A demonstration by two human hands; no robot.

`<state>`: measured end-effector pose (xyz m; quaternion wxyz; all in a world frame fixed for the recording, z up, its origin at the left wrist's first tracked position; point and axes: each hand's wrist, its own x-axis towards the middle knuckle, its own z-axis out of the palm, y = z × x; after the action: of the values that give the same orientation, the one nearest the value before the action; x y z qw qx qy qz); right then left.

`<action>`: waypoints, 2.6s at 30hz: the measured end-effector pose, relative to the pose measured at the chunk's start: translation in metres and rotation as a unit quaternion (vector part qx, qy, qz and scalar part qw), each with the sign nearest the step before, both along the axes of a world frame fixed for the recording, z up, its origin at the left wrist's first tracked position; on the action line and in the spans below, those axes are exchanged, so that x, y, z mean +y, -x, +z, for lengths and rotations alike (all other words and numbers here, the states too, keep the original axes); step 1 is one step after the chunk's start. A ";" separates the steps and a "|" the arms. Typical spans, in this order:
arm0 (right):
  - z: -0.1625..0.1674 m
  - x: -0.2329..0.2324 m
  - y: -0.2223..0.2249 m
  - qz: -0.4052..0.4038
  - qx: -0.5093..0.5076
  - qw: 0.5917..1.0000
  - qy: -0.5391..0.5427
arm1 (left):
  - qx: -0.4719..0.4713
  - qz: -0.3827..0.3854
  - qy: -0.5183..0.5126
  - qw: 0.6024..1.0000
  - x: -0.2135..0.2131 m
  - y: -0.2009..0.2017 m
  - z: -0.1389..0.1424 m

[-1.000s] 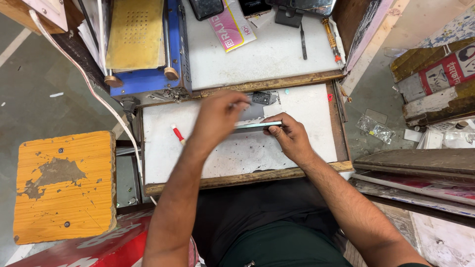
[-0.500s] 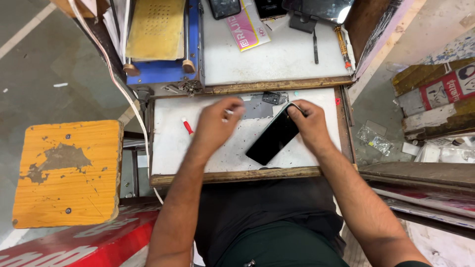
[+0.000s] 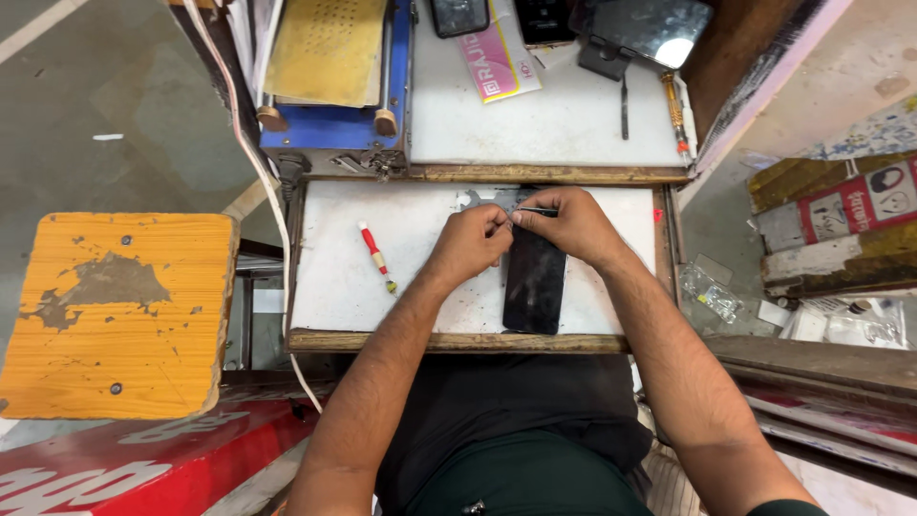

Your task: The person disassembles a smartphone on a workbench, using a screwdriver to remove screws and a plastic pry tool to separate the screen from the frame. They remove the battery and motherboard, then place the components on the table.

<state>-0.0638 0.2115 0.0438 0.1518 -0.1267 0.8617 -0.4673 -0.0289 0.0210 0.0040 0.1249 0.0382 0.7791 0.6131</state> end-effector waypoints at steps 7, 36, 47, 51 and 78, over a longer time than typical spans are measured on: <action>-0.008 0.005 0.006 0.026 -0.049 0.997 0.050 | -0.065 -0.033 -0.034 0.997 -0.004 0.003 -0.002; -0.021 0.005 0.001 -0.035 -0.125 0.988 0.084 | -0.074 0.004 -0.039 0.996 -0.009 0.000 -0.005; -0.020 0.012 0.000 -0.032 -0.129 0.960 0.246 | 0.167 0.165 0.238 0.943 -0.023 -0.014 0.004; -0.024 0.017 0.002 -0.012 -0.106 0.918 0.383 | 0.263 0.246 0.447 0.819 -0.054 -0.051 0.016; -0.027 -0.009 -0.038 0.187 0.270 0.905 0.269 | 0.028 0.110 -0.506 0.855 -0.013 -0.021 0.000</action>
<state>-0.0259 0.2020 0.0171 -0.0420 -0.4433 0.6717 -0.5920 -0.0084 0.0085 0.0040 -0.0022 0.0275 0.3639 0.9310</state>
